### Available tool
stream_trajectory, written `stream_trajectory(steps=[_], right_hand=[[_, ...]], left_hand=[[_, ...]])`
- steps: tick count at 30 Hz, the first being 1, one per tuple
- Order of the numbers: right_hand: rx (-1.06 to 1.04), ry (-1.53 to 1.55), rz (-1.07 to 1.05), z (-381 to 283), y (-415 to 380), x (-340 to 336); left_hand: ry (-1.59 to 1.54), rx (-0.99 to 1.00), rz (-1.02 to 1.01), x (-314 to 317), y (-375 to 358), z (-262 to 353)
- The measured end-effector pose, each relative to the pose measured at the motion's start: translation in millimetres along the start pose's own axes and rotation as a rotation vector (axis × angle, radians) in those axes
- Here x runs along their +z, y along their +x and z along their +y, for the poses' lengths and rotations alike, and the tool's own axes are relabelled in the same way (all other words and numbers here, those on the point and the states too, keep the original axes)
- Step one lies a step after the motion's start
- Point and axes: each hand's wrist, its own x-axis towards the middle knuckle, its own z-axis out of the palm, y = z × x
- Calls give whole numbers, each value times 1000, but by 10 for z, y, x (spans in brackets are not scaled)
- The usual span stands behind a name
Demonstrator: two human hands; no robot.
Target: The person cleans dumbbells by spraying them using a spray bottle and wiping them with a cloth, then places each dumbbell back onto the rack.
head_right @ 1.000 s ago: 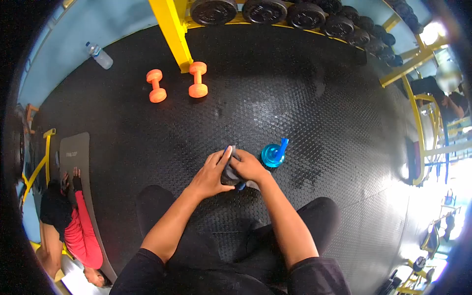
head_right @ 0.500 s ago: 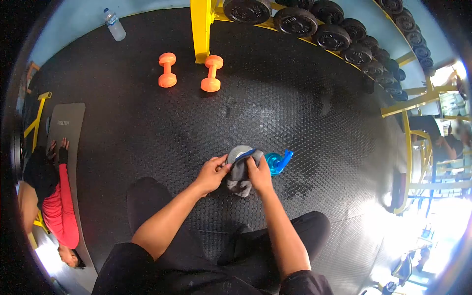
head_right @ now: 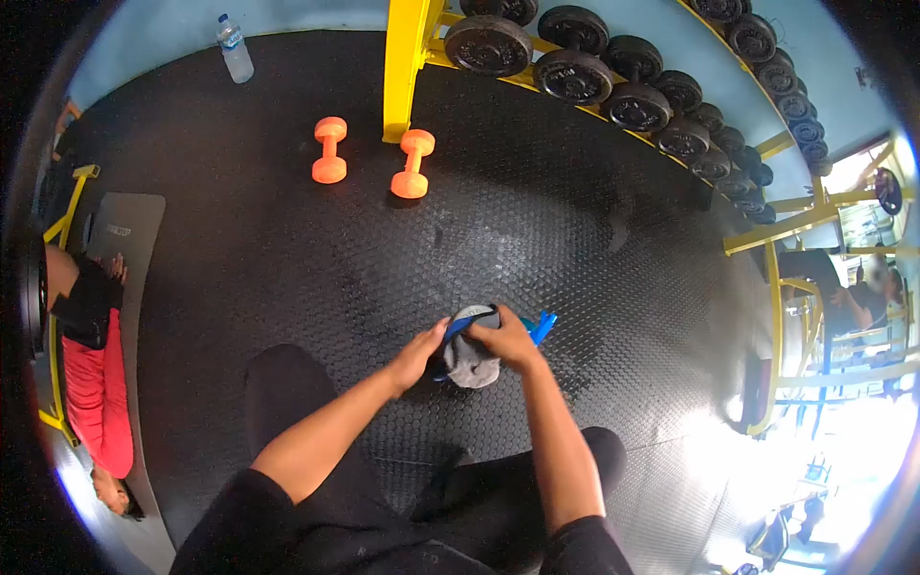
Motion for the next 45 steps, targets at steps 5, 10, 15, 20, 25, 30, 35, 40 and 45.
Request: stream_trajectory(steps=[5,10,15,20,25,30,35,40,45], right_hand=[[70,72,324,450,-7,171],[62,380,265,589,-135,250],[-50,570,132,662,-334,497],[-138,636,196,536,-454,698],[4,311,480,469,-343,898],[106,626,587,372,-247,802],[65,650,641,353,-233,890],[18,804,578,321,-402,977],[31,606,470,322,-359,909]], left_hand=[[121,-449,267,160,-232,-274],[-164,-84,439,232,177,-118],[419,396,276,235,165,104],[294,368,326,240,228,189],[192,226,534,115,375,122],[328,429,152,144,97,160],[34,43,190,149,179,92],[-41,12,353,218,227,143],[-82,178,419,254,281,76]])
